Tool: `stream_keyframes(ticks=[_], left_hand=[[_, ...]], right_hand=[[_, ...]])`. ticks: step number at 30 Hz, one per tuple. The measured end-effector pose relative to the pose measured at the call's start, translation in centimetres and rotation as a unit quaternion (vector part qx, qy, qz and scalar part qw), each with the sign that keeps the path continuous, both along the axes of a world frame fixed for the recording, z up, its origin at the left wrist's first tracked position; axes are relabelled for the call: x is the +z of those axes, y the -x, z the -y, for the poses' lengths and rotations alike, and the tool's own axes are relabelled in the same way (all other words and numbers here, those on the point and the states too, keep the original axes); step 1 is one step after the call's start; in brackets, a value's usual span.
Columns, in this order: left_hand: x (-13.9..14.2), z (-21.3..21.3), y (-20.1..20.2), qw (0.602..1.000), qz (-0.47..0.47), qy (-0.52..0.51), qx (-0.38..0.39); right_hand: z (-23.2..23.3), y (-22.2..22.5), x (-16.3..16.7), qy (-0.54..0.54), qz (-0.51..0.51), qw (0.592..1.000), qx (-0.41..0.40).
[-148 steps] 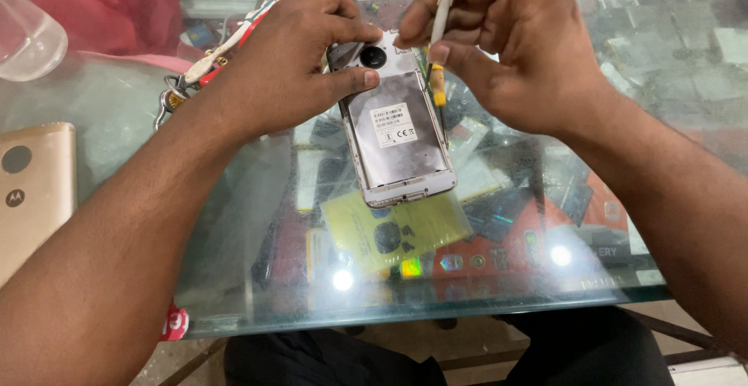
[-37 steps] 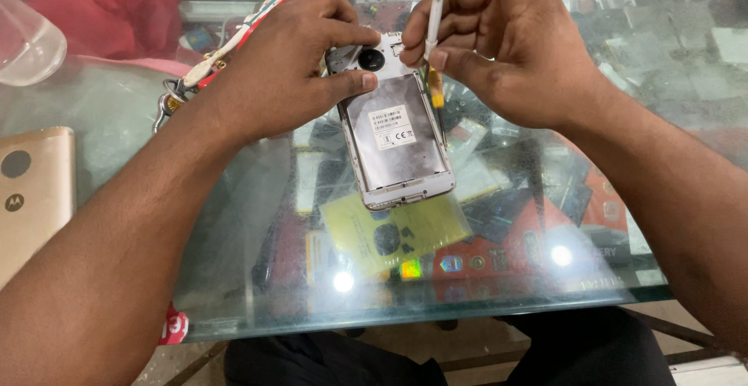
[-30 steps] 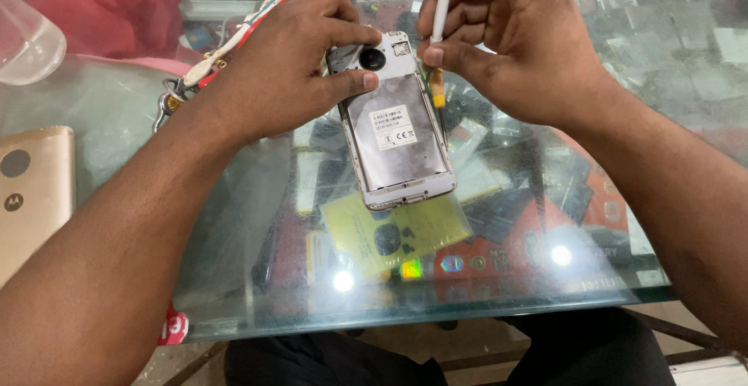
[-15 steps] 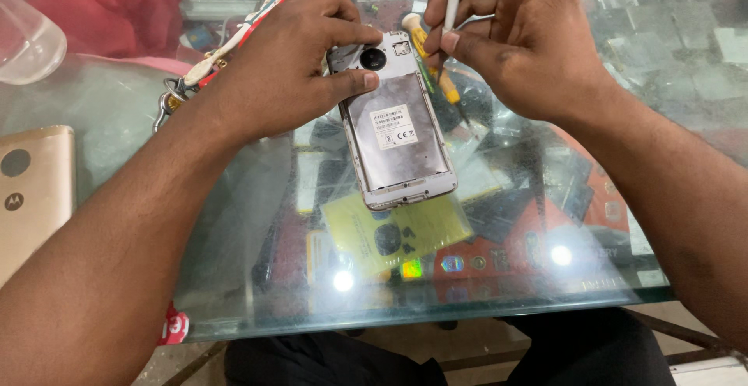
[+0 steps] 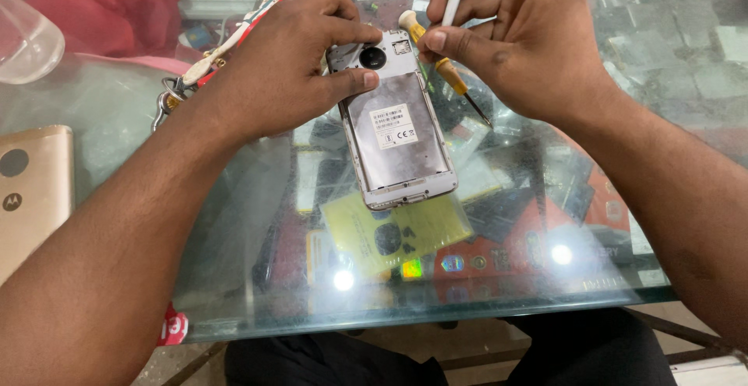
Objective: The person disassembles and reassembles two smartphones on a glass workbench. They remove back covers, use a screwdriver to loosen screws, and pry open the devices with a plastic tool. The person then reattaches the back covers and inspects the phones.
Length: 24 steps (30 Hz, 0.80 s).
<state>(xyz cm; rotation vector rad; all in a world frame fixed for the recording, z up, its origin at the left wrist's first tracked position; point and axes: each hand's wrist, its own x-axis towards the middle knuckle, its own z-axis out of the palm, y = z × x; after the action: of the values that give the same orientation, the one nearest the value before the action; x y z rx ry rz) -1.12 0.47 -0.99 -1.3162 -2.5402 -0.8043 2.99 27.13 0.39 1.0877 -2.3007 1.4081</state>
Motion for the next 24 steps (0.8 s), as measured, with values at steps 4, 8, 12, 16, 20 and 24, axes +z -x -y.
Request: stream_keyframes(ticks=[4, 8, 12, 16, 20, 24], left_hand=[[0.16, -0.04, 0.03, 1.0, -0.008, 0.001, -0.005], [0.17, -0.04, -0.21, 0.998, 0.047, 0.006, 0.028], [0.19, -0.11, -0.21, 1.0, 0.007, 0.003, 0.01], [0.11, -0.11, -0.04, 1.0, 0.004, 0.004, 0.005], [-0.12, 0.06, -0.02, 1.0, 0.025, 0.003, 0.007], [-0.25, -0.03, -0.43, 0.997, -0.05, -0.053, -0.036]], right_hand=[[-0.13, 0.05, -0.07, -0.011, -0.009, 1.0, -0.02], [-0.15, 0.01, -0.18, -0.009, 0.011, 1.0, -0.024], [-0.35, 0.02, -0.27, -0.022, -0.026, 0.999, -0.013], [-0.4, 0.11, -0.39, -0.021, -0.019, 0.999, -0.017], [-0.64, -0.08, -0.49, -0.012, -0.031, 0.999, -0.007], [-0.95, -0.07, -0.77, 0.026, 0.008, 0.999, -0.026]])
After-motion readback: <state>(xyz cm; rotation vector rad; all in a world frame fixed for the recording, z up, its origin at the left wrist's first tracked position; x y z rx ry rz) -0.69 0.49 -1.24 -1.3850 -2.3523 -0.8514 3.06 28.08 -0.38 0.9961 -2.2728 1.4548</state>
